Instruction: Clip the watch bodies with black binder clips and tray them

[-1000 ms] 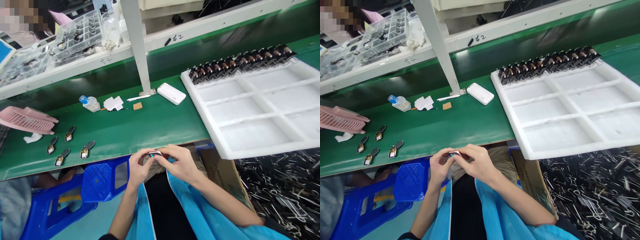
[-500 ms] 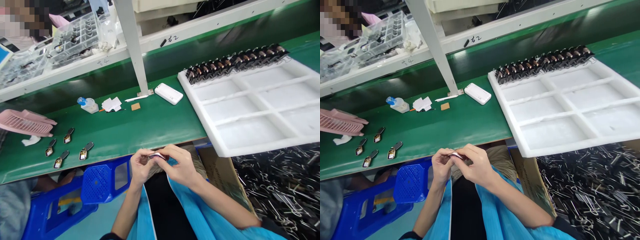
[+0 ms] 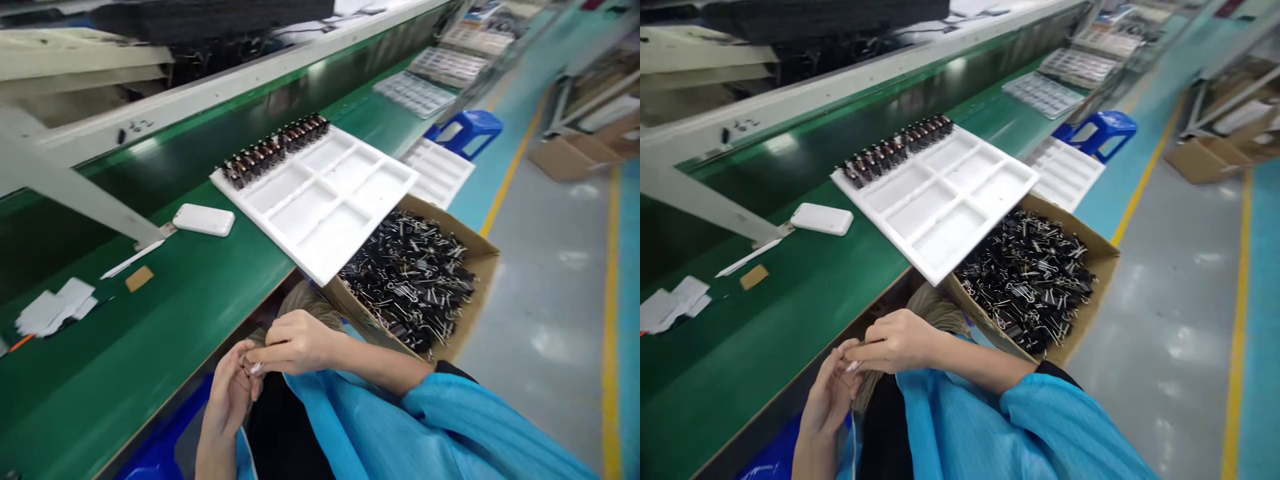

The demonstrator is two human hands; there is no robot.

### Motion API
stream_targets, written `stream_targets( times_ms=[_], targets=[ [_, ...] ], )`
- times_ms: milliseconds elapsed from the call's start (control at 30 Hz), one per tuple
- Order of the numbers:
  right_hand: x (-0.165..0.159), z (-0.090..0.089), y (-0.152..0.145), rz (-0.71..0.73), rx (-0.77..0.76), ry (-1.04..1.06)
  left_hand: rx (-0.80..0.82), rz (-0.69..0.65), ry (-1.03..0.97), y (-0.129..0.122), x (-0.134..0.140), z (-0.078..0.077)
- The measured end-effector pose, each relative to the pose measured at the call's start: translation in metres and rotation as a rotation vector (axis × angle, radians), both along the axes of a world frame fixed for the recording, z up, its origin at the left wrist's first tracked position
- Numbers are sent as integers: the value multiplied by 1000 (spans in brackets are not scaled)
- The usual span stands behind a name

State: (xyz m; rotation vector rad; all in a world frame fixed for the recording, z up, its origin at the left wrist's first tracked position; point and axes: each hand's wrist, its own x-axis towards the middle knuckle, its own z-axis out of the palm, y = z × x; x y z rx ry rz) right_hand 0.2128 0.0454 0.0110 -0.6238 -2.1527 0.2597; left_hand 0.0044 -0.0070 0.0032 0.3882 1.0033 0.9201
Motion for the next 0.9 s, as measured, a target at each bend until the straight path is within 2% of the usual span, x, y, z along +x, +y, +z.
stream_targets(
  times_ms=[100, 200, 300, 333, 367, 400, 433, 467, 500, 567, 667, 767, 833, 900],
  targets=[
    [21, -6, -12, 44, -46, -145, -126, -101, -24, 0, 19, -3],
    [31, -9, -25, 96, -136, -186, -226, -215, -61, -4, 34, -13],
    [45, -12, -29, 208, -352, -81, -254, -246, -53, -9, 38, -25],
    [55, -13, -28, 196, -455, -22, -248, -241, -35, -12, 37, -29],
    [69, -14, -25, 94, -566, 12, -238, -238, -13, -14, 35, -33],
    [87, -15, -21, -93, -671, 13, -224, -234, 15, -16, 32, -36],
    [107, -18, -15, -332, -755, -16, -207, -229, 48, -17, 29, -39],
    [129, -20, -8, -635, -812, -96, -187, -221, 85, -18, 25, -40],
    [151, -25, 0, -811, -841, -164, -167, -207, 122, -19, 22, -42],
    [188, -38, 17, -945, -885, -280, -133, -164, 182, -18, 18, -42],
    [214, -66, 40, -853, -982, -452, -103, -107, 213, -13, 17, -35],
    [214, -92, 57, -697, -1077, -609, -83, -106, 211, -7, 20, -26],
    [213, -99, 65, -630, -1107, -688, -69, -80, 221, -5, 20, -20],
    [217, -94, 69, -590, -1095, -742, -66, -24, 237, -6, 20, -18]
  ],
)
